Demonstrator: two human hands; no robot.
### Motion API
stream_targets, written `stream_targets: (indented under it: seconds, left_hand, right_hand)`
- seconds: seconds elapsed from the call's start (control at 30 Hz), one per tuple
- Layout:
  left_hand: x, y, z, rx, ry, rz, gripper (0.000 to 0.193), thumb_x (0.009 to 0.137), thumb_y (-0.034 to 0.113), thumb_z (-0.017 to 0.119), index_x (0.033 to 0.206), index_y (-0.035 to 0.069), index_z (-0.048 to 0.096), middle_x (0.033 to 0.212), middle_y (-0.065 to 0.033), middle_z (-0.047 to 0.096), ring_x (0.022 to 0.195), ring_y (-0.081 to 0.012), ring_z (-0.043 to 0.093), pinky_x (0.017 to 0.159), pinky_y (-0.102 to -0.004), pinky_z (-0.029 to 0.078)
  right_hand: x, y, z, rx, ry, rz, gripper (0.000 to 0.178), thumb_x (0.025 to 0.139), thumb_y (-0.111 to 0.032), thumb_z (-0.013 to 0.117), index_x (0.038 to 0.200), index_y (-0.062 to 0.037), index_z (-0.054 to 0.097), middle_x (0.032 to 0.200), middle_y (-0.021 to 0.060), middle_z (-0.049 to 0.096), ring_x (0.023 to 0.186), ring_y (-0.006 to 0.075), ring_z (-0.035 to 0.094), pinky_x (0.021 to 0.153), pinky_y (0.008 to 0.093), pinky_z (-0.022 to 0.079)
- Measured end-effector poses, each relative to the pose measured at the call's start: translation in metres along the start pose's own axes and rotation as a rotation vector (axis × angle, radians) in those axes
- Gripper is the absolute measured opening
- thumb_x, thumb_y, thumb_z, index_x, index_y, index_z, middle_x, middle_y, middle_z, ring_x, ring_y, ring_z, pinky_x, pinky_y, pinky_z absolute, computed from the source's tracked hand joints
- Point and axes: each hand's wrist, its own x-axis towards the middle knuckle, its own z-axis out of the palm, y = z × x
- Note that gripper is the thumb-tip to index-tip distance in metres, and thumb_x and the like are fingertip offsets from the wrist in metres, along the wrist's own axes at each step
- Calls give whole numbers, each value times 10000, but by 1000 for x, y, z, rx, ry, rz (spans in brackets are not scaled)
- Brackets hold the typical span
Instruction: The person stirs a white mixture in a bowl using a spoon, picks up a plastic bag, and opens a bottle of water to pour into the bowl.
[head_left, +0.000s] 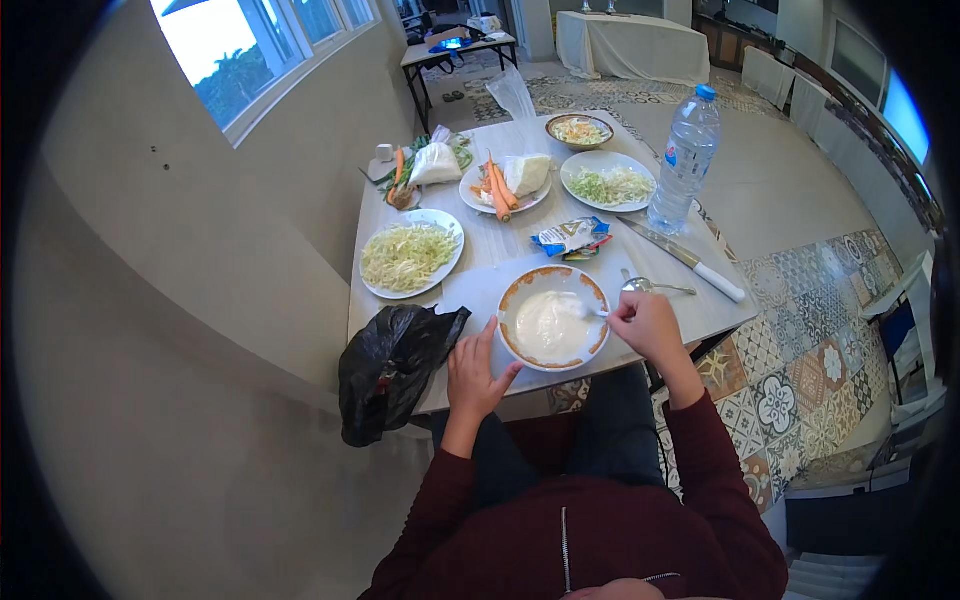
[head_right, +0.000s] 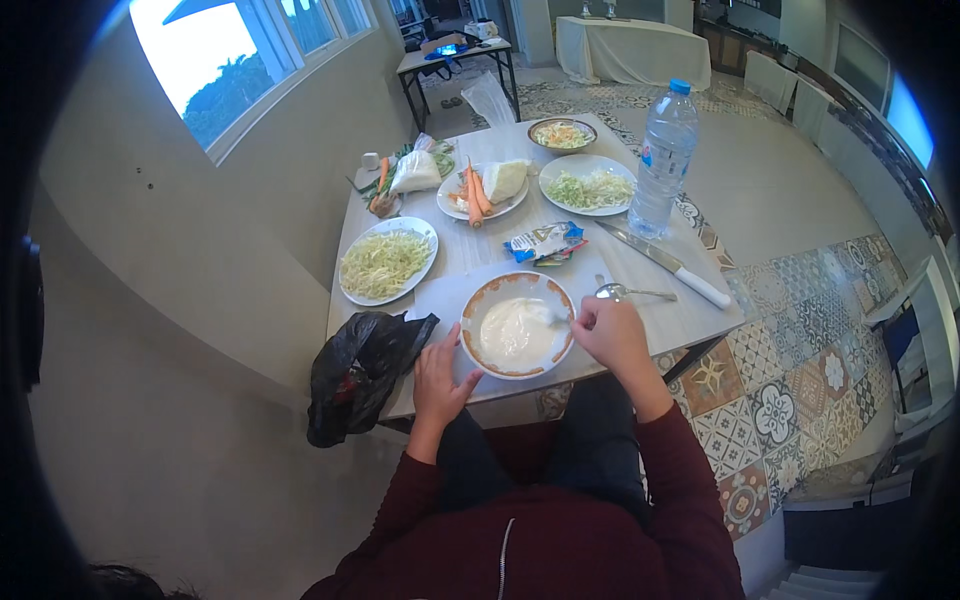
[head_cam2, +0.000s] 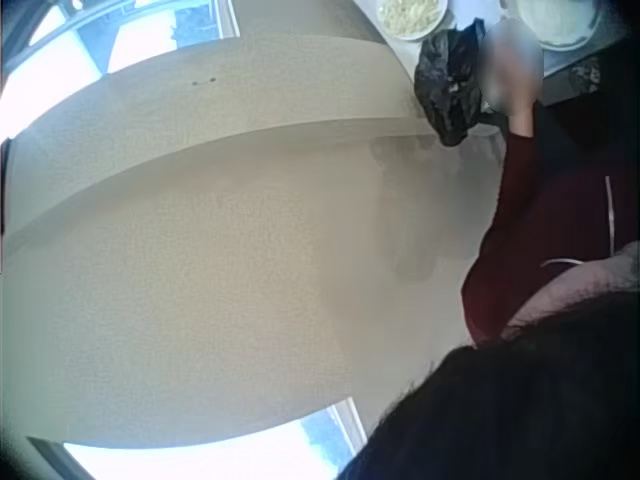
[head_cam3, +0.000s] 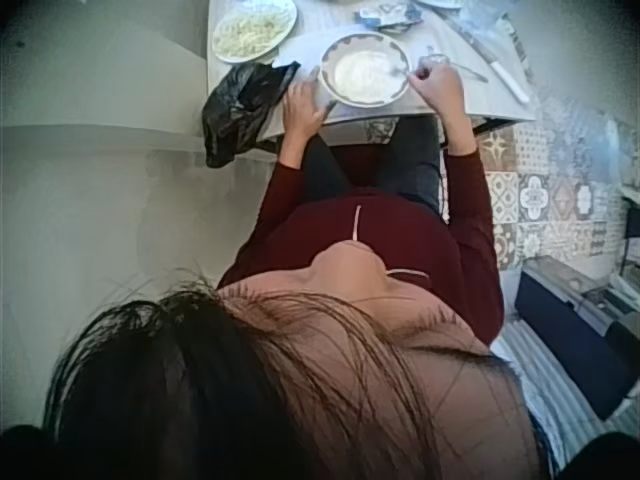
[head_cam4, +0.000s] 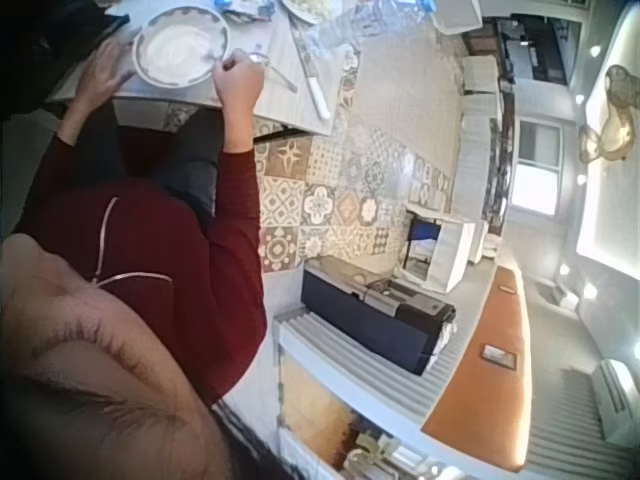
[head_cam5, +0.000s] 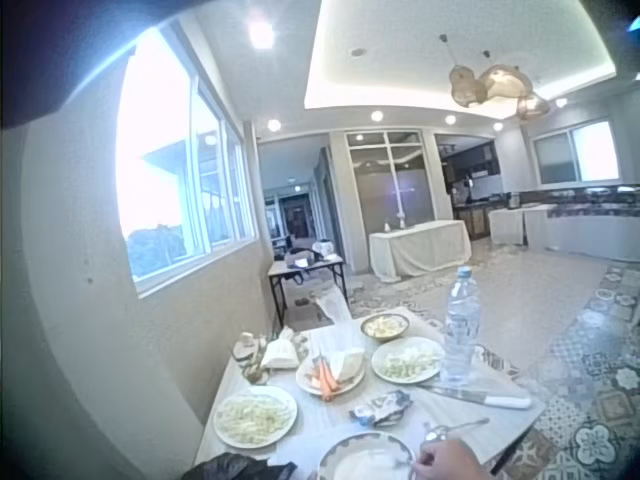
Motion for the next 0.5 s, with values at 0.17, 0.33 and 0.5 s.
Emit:
stream_targets:
  seconds: [0.17, 0.33, 0.5]
  left_hand:
    - [2, 0, 0, 3, -5, -7, 812, 843, 607, 581, 1443, 84, 423, 1155, -114, 602, 1095, -314, 521, 981, -444, 366]
    - [1, -1, 1, 3, -4, -2, 819, 836, 610, 586, 1455, 104, 408, 1160, -116, 588, 1101, -315, 508, 973, -446, 372]
    - [1, -1, 1, 2, -10, -8, 819, 833, 607, 593, 1453, 105, 410, 1158, -122, 584, 1100, -314, 508, 973, -445, 373]
  right_hand:
    - [-12, -5, 4, 348, -154, 35, 216, 730, -153, 739, 665, -10, 591, 617, 83, 645, 579, 179, 638, 574, 318, 493]
    - [-10, 1, -2, 39, 7, 86, 187, 724, -143, 745, 680, -17, 614, 632, 86, 649, 597, 165, 642, 588, 311, 494]
    - [-15, 4, 10, 429, 3, 30, 165, 729, -138, 743, 687, -23, 632, 628, 83, 648, 616, 159, 648, 585, 309, 488]
